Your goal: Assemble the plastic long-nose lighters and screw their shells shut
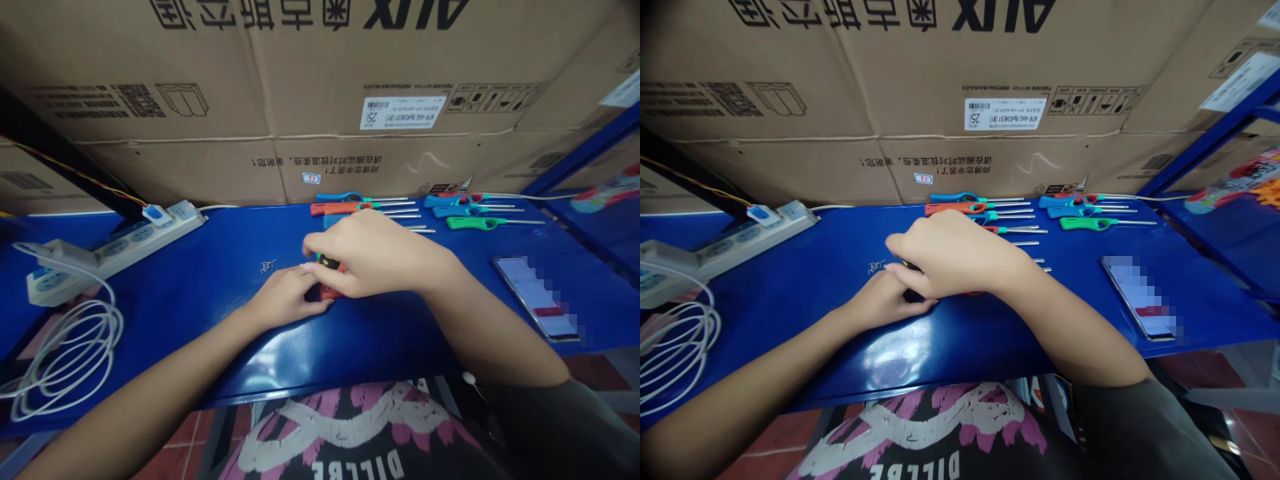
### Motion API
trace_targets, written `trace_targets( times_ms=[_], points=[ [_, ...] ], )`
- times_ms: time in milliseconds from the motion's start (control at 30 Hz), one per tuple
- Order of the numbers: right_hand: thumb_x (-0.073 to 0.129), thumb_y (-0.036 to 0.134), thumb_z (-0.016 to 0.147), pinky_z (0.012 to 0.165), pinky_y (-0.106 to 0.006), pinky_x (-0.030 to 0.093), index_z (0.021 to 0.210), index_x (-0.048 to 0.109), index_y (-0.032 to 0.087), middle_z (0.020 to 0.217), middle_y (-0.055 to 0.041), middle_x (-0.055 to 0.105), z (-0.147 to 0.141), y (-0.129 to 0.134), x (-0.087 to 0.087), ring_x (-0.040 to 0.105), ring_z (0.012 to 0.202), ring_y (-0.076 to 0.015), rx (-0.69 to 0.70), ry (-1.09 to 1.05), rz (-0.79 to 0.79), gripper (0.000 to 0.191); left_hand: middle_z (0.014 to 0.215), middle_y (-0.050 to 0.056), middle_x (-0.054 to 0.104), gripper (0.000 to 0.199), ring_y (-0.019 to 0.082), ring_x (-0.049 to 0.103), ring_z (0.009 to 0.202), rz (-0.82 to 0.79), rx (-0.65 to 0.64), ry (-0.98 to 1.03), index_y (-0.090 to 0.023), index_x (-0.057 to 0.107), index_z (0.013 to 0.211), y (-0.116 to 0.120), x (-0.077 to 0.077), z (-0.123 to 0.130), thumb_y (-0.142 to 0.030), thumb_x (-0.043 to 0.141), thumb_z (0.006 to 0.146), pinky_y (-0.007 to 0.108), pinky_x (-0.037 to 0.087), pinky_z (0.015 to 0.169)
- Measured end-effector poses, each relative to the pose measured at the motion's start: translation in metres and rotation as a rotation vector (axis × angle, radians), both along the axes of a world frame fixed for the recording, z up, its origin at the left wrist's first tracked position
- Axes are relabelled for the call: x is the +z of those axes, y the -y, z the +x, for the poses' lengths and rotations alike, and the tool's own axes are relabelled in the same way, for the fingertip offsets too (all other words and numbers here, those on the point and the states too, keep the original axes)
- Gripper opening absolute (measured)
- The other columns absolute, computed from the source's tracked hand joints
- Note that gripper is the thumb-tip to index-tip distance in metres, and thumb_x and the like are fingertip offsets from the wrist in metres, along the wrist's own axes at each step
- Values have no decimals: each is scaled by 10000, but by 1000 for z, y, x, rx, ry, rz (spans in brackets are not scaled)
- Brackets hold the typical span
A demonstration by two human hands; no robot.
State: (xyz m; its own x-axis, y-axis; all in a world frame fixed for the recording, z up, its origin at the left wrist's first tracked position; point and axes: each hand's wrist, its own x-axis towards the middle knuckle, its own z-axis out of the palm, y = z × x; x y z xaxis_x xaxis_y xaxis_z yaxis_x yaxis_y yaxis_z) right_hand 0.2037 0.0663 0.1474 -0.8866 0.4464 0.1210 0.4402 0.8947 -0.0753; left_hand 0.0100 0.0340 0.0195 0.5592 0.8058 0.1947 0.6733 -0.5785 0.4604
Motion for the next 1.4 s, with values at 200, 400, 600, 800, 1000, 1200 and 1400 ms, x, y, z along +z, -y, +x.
trace_targets(
  times_ms=[200,400,600,800,1000,1200,1400],
  points=[
    [489,301,929,533,-312,203,1027,649,153,805,-56,707,-1,5,0,553,638,-178,16,-9,-11,238,917,33,742,91,230,721,830,-31,-7,40,-203,659,896,0,-1,-1,-255,679,823,303,543,681],
    [518,340,915,537,-304,206,1007,635,154,874,-60,701,0,3,1,515,633,-162,18,-26,-2,238,1028,51,743,171,250,725,915,-27,-17,32,-202,672,990,0,-2,-2,-262,687,831,320,564,747],
    [475,255,929,540,-296,207,1174,593,141,982,-81,705,1,3,1,512,639,-158,4,-39,5,295,959,59,738,182,248,718,857,-18,1,6,-185,678,979,0,-1,-1,-315,689,851,331,564,726],
    [493,267,908,541,-297,181,911,638,168,754,-30,650,-1,2,2,400,553,-134,8,-10,74,175,979,57,740,199,248,716,868,-11,-11,13,-191,673,1005,0,-1,-2,-330,687,863,336,569,736],
    [477,290,918,535,-301,185,810,627,181,717,-15,615,1,2,2,375,560,-136,17,-21,72,215,989,57,739,179,246,719,875,4,-21,18,-189,655,998,-1,-1,-1,-309,673,867,329,567,723],
    [477,283,924,542,-307,186,825,638,183,731,-19,620,1,1,2,449,607,-148,19,-8,55,214,1004,63,737,187,252,721,881,15,-36,16,-184,659,1008,-1,-1,-2,-307,673,867,332,565,713],
    [495,288,921,530,-303,201,974,638,158,808,-43,661,1,4,2,495,640,-159,8,-12,22,200,975,51,732,120,237,715,866,3,-47,18,-191,667,946,0,1,-1,-284,660,870,322,562,725]
  ],
)
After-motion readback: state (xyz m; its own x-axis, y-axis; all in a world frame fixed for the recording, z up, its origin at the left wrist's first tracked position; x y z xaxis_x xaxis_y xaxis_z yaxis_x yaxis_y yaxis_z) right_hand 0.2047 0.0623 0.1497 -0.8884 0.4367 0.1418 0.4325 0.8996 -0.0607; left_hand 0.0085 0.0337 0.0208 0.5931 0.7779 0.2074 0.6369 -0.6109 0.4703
